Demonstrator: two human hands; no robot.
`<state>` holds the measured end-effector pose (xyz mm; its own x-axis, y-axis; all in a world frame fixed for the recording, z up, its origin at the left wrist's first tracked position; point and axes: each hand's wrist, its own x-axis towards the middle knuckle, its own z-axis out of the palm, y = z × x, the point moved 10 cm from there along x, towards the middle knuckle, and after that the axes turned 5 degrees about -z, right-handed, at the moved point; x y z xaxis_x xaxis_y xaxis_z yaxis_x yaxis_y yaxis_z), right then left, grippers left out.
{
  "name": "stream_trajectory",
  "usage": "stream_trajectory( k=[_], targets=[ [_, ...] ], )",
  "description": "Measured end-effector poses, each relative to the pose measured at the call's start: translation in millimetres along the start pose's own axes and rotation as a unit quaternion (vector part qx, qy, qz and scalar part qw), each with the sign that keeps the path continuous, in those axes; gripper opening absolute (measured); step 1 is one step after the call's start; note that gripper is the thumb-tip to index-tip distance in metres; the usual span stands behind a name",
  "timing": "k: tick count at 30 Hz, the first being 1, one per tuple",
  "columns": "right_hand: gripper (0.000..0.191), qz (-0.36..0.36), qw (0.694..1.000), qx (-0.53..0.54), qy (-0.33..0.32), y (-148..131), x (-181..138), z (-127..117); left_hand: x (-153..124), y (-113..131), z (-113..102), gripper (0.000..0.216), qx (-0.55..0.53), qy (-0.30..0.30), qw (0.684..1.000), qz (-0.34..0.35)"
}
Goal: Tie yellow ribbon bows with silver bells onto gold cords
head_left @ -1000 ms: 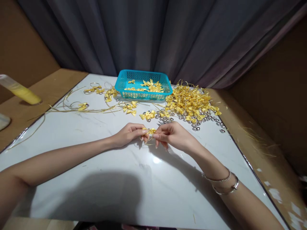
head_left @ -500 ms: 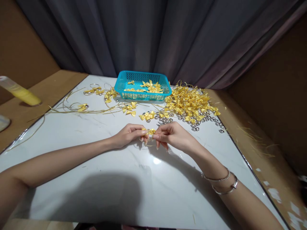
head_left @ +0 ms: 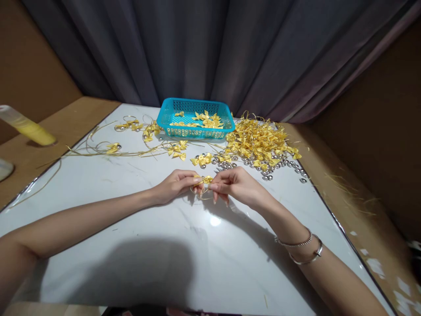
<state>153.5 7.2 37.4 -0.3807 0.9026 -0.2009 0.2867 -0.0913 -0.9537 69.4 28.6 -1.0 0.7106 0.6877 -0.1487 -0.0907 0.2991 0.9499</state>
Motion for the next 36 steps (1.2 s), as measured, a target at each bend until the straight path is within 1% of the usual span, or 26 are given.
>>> stream_trajectory(
  k=[8,12,16,21,30,33,36],
  targets=[
    [0.018,-0.021,1.000,0.016,-0.004,1.9,2.2,-0.1,1.1,-3.1,-1.5,0.020,-0.017,0.002,1.000,-0.018],
    [0.019,-0.031,0.999,0.019,0.005,2.4,2.4,0.1,1.6,-6.1,-1.3,0.019,-0.046,0.001,0.998,-0.034],
    [0.019,-0.034,0.999,0.007,0.023,0.0,0.9,-0.3,2.0,-5.8,1.9,0.020,-0.066,-0.014,0.997,-0.042],
    [0.019,-0.033,0.999,-0.022,0.034,-4.1,-0.8,-0.2,2.2,-7.7,3.5,0.020,-0.060,-0.022,0.997,-0.051],
    [0.021,-0.028,0.999,-0.019,0.032,-0.8,-0.2,2.8,1.6,-5.8,7.8,0.020,-0.036,-0.049,0.997,-0.039],
    [0.019,-0.030,0.998,-0.039,0.035,-1.3,0.5,2.4,1.4,-6.0,6.1,0.021,-0.020,-0.039,0.998,-0.037],
    [0.020,-0.031,0.996,-0.082,0.016,-3.7,1.0,1.5,1.7,-6.0,2.6,0.023,-0.012,-0.021,0.999,-0.031]
  ],
)
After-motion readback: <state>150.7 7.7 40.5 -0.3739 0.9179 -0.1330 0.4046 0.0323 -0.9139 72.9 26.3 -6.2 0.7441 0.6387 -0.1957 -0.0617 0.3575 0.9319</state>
